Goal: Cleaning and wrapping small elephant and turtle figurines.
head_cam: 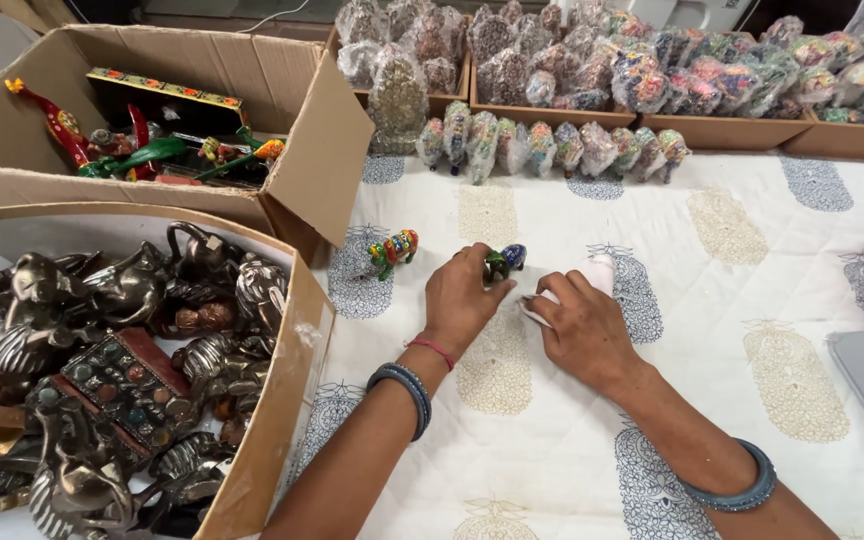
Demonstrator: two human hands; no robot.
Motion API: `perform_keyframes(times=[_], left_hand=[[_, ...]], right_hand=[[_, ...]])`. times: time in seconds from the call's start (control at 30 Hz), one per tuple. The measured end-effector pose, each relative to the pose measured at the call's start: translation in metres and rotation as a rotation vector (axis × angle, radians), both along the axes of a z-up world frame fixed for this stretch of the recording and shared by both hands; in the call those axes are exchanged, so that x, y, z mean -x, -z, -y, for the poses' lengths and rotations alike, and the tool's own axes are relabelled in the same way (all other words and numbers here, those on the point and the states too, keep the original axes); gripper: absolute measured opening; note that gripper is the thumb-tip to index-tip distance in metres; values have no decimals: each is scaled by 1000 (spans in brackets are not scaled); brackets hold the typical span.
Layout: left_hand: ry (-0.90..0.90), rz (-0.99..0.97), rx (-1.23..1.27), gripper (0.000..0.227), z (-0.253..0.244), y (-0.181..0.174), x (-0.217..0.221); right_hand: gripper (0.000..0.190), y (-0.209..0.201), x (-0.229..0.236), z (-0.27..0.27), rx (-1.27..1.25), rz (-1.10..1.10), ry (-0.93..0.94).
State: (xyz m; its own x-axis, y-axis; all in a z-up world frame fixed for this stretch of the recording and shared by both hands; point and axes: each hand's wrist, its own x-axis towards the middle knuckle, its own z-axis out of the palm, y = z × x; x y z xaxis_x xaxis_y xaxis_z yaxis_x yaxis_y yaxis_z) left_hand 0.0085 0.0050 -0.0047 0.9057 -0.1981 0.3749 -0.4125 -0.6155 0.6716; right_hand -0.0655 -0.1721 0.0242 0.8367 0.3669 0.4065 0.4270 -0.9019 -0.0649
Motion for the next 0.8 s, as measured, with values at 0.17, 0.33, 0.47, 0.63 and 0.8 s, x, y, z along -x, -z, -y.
perform_keyframes(times=[0.17, 0.33, 0.47, 0.63, 0.8], left_hand=[[19, -122, -40, 64, -3, -14, 4], [9, 7, -83, 78, -7, -30, 9], [-30, 105, -66, 38, -2, -43, 20], [673, -173, 466, 30, 0, -110, 103], [1049, -295, 512, 51, -14, -212, 190]], right_hand=[[20, -3, 0, 1, -5, -27, 11], [19, -8, 0, 3, -72, -14, -23], [24, -11, 1, 5, -94, 14, -57], [30, 0, -8, 15, -36, 64, -108], [22, -3, -4, 8, -101, -27, -44]])
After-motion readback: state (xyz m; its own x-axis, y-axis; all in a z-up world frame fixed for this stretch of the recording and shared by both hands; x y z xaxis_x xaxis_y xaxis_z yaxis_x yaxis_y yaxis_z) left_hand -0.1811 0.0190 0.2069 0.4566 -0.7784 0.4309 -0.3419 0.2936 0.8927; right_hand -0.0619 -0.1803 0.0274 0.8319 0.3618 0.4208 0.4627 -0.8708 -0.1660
